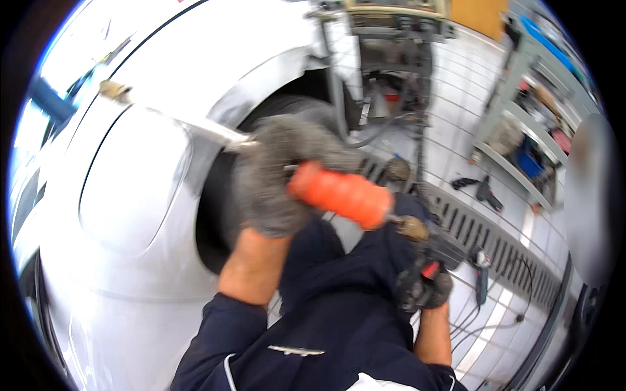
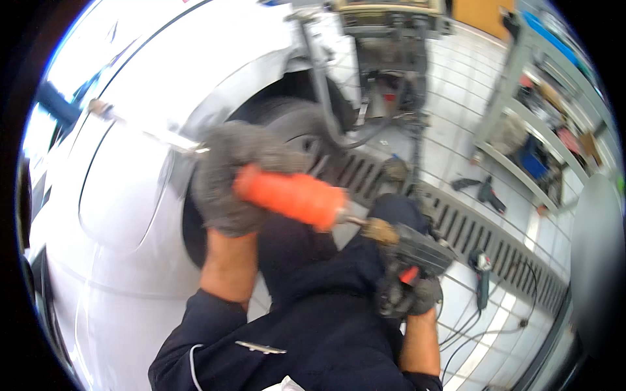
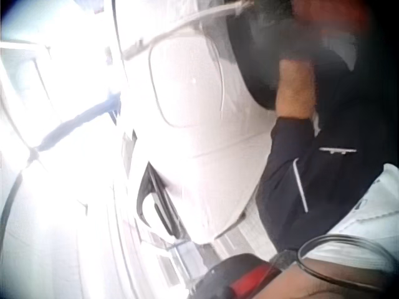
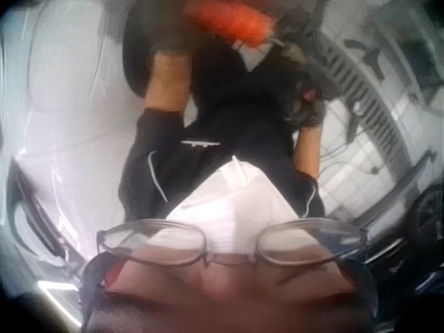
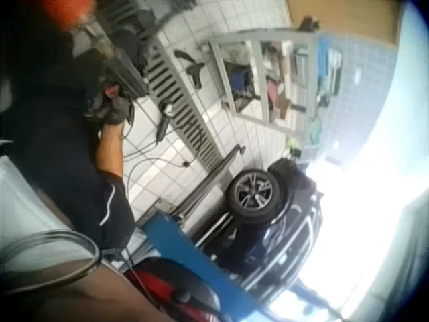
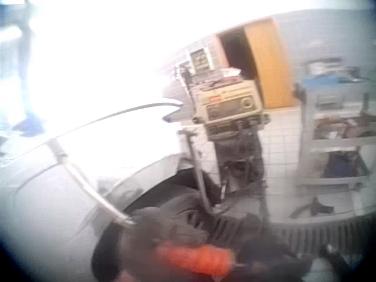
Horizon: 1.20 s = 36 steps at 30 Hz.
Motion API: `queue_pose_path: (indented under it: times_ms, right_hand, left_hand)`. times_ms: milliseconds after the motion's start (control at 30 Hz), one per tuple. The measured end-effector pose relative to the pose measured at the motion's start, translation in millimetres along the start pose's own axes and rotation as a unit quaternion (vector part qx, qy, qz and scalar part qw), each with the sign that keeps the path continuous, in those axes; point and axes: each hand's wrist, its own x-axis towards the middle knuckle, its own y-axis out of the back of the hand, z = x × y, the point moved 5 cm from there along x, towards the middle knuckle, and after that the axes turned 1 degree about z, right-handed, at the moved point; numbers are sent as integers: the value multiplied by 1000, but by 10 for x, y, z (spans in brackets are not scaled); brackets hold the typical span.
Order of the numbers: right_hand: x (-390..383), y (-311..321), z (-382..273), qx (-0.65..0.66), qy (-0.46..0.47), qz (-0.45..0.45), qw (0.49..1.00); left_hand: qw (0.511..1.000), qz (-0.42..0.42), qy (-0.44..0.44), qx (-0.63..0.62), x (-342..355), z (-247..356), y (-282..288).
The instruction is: The person uses a heat gun and a metal pulling tool to pull out a dent on the car's rear bumper. They then use a hammer to tap the area and a grinder to smooth the surface, removing paint and filler material.
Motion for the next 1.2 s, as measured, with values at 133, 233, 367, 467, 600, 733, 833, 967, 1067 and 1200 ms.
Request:
queue_pose_path:
  times_ms: [133, 233, 367, 467, 600, 733, 833, 967, 1067, 1200]
  right_hand:
    - [-483, 396, -18, -73, 122, 174, 974]
    - [-728, 694, -88, -109, 127, 197, 966]
    - [-850, 897, -154, -125, 111, 208, 964]
    - [-979, 1008, -168, -128, 86, 215, 964]
    - [-1063, 1125, -226, -140, 41, 208, 967]
    - [-985, 1130, -297, -154, -30, 181, 971]
    - [-764, 1036, -290, -99, -59, 168, 979]
    - [-717, 1043, -76, 42, -68, 100, 992]
    - [-737, 1083, 139, 92, -103, -22, 990]
    - [-1022, 1165, 351, 79, -123, -74, 986]
  left_hand:
    - [995, 35, 56, -79, -322, -364, 33]
    - [991, 28, 45, -123, -590, -668, 51]
    - [988, 55, 65, -130, -858, -1024, 103]
    - [979, 69, 102, -165, -1002, -1204, 98]
    - [987, 41, 38, -150, -1033, -1293, 131]
    - [976, 22, 22, -216, -1048, -1446, 300]
    - [977, 58, 86, -187, -1013, -1403, 234]
    - [974, 3, 98, -206, -919, -1474, 179]
    - [975, 12, 113, -192, -1059, -1613, 80]
    - [979, 9, 169, -110, -1274, -1708, -82]
